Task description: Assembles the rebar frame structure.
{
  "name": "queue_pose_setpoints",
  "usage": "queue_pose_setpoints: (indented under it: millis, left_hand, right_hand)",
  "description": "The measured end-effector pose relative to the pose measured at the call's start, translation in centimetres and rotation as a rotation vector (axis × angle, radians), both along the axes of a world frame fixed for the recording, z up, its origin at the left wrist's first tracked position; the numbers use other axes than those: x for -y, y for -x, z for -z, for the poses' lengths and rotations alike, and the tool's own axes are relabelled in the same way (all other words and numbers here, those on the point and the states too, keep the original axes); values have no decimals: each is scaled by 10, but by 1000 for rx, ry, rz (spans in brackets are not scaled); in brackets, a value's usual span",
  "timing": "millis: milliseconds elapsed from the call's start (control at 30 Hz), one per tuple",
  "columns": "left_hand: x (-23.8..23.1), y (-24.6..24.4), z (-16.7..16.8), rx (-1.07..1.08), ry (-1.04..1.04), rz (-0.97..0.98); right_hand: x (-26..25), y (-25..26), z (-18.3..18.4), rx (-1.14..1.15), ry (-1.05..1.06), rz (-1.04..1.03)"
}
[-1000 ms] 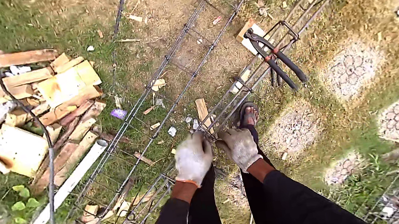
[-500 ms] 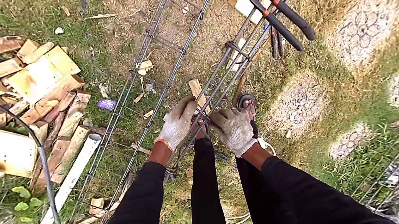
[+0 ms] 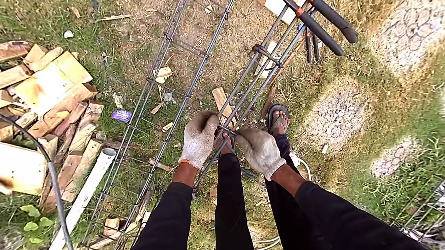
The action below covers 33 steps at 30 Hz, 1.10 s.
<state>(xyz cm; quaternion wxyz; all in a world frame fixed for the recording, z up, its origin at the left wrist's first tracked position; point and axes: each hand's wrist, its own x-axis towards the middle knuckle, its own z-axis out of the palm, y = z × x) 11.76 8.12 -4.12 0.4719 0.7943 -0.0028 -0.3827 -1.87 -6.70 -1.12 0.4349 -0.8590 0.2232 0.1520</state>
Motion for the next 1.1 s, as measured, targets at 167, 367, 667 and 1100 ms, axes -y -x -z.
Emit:
queue_pose_setpoints:
  millis: [167, 367, 667, 1100]
  left_hand:
    - [3, 3, 3, 33, 1, 5]
    - [3, 0, 4, -26, 3, 21]
    - [4, 1, 3, -25, 7, 22]
    - [4, 0, 7, -43, 21, 19]
  right_hand:
    - [-2, -22, -6, -363, -1004, 748]
    - [27, 0, -11, -344, -776, 445]
    - [8, -14, -9, -62, -15, 34]
    - [38, -12, 13, 151, 424, -525]
